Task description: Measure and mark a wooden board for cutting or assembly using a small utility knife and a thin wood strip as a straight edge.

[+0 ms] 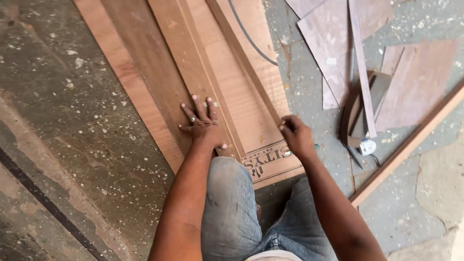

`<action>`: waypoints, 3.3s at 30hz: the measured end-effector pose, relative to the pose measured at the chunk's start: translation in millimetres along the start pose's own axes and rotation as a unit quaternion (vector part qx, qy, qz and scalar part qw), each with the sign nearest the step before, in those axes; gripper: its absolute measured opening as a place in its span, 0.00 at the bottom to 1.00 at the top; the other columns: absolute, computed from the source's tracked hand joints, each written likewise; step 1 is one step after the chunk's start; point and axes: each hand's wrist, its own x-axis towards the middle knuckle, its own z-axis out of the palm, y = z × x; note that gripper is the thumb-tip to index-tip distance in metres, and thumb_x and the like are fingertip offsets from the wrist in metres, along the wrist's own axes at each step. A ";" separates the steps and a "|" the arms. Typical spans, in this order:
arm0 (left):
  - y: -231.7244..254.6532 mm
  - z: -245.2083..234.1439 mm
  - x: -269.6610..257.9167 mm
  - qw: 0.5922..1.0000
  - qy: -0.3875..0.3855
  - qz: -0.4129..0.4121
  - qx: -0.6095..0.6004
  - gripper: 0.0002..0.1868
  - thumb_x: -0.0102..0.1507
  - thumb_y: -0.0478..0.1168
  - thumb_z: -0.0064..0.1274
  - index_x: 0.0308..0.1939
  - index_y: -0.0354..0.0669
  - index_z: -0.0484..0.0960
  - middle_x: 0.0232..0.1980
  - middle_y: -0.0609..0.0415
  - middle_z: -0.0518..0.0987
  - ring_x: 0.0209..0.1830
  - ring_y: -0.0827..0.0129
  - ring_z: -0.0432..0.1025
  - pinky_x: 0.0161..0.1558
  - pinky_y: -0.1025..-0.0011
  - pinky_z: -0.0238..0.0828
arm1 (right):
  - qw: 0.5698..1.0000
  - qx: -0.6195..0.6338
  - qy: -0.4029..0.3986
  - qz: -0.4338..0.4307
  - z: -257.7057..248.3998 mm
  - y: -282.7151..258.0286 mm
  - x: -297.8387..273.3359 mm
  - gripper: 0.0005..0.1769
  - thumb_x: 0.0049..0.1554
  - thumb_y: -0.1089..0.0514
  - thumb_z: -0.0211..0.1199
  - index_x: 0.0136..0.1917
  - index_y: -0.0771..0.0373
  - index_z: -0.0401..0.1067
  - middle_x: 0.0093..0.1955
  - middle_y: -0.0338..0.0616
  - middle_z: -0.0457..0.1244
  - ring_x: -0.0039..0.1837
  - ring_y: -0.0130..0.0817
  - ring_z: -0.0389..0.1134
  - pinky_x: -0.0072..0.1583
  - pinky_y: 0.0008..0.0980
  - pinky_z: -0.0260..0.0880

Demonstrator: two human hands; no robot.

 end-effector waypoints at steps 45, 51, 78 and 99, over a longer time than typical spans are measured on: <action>-66.3 -170.1 77.8 0.994 -0.067 -0.003 -0.081 0.81 0.51 0.59 0.74 0.81 0.52 0.16 0.82 0.34 0.14 0.77 0.18 0.16 0.64 0.15 0.42 | 0.977 -0.030 0.001 -0.210 151.0 -541.2 310.4 0.24 0.69 0.45 0.47 0.65 0.63 0.73 0.37 0.40 0.64 0.38 0.26 0.62 0.41 0.33 0.63; -65.5 -165.0 82.5 0.994 -0.069 0.005 -0.084 0.78 0.52 0.61 0.71 0.81 0.50 0.19 0.82 0.32 0.17 0.77 0.16 0.17 0.64 0.14 0.42 | 0.852 -0.165 0.114 -0.484 165.2 -505.9 403.1 0.20 0.74 0.51 0.49 0.71 0.65 0.67 0.47 0.47 0.70 0.46 0.31 0.71 0.46 0.38 0.73; -66.4 -173.6 81.6 0.992 -0.082 0.001 -0.094 0.76 0.54 0.57 0.71 0.82 0.48 0.20 0.81 0.28 0.15 0.77 0.16 0.16 0.64 0.12 0.38 | 0.839 -0.437 0.029 -0.323 169.3 -557.3 356.9 0.33 0.72 0.54 0.42 0.86 0.43 0.36 0.34 0.47 0.66 0.27 0.26 0.60 0.28 0.31 0.70; -59.8 -166.1 84.4 0.996 -0.072 -0.001 -0.055 0.79 0.52 0.60 0.72 0.80 0.44 0.18 0.80 0.25 0.15 0.75 0.13 0.17 0.62 0.13 0.43 | 0.867 -0.338 -0.014 -0.367 154.2 -405.5 271.8 0.29 0.71 0.52 0.42 0.84 0.50 0.47 0.24 0.41 0.61 0.21 0.26 0.56 0.24 0.29 0.64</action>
